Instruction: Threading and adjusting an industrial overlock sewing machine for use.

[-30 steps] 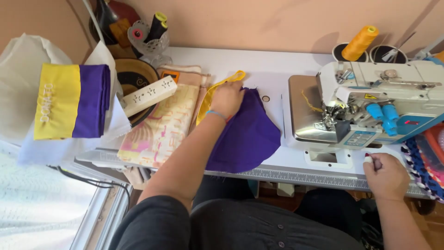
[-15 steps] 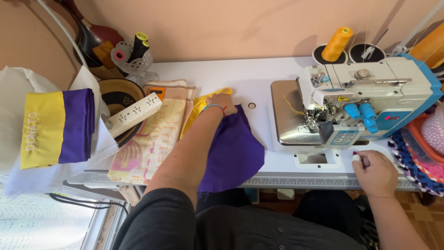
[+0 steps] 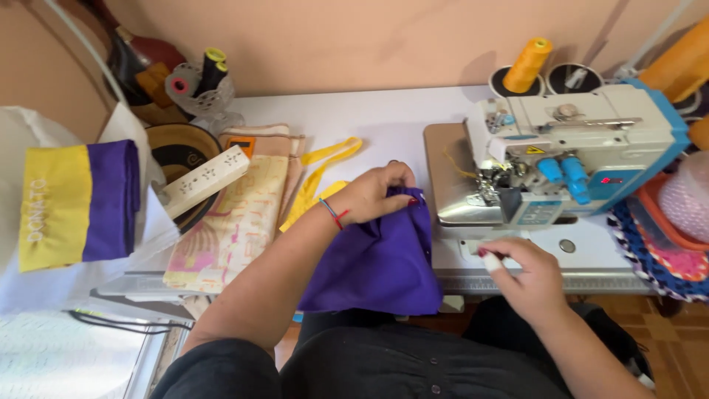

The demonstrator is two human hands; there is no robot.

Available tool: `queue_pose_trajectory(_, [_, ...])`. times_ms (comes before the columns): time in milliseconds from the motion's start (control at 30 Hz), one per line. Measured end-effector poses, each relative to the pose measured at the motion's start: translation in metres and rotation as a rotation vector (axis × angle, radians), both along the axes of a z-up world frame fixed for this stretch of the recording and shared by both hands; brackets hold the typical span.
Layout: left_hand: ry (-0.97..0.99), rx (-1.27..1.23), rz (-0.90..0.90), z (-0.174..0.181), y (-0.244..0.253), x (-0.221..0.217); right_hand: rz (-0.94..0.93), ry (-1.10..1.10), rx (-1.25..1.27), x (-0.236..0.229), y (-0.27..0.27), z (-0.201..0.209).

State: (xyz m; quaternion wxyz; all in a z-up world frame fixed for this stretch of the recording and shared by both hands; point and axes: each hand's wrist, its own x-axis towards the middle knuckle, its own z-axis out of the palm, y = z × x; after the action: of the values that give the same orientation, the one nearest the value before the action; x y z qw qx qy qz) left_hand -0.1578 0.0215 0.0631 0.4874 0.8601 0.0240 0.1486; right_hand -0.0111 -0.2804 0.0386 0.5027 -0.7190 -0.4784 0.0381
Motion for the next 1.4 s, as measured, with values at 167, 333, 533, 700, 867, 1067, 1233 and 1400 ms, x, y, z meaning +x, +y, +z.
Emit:
queue_pose_trajectory(167, [-0.048, -0.065, -0.134, 0.028, -0.054, 0.004, 0.072, -0.049, 0.177, -0.029, 0.022, 0.036])
queue_pose_trajectory(333, [-0.054, -0.322, -0.112, 0.004, -0.088, 0.007, 0.077, -0.279, 0.272, -0.028, 0.021, 0.028])
queue_pose_trajectory(533, [-0.083, -0.640, -0.048, 0.004, -0.117, 0.001, 0.073, -0.399, 0.302, -0.017, 0.017, 0.010])
queue_pose_trajectory(700, [-0.046, -0.776, -0.027, -0.004, -0.122, 0.004, 0.052, -0.547, 0.290, -0.016, 0.012, 0.009])
queue_pose_trajectory(867, [0.006, -0.854, -0.019, -0.001, -0.126, 0.003, 0.102, -0.603, 0.391, -0.019, 0.012, 0.017])
queue_pose_trajectory(1067, [0.014, -1.059, 0.053, -0.027, -0.126, 0.014, 0.145, -0.671, 0.488, -0.015, 0.018, 0.013])
queue_pose_trajectory(1233, [0.006, -1.126, 0.114, -0.021, -0.130, 0.014, 0.146, -0.754, 0.547, -0.018, 0.016, 0.025])
queue_pose_trajectory(1400, [-0.054, -0.950, 0.162, -0.011, -0.097, 0.002, 0.355, -0.409, 0.299, -0.025, -0.028, 0.036])
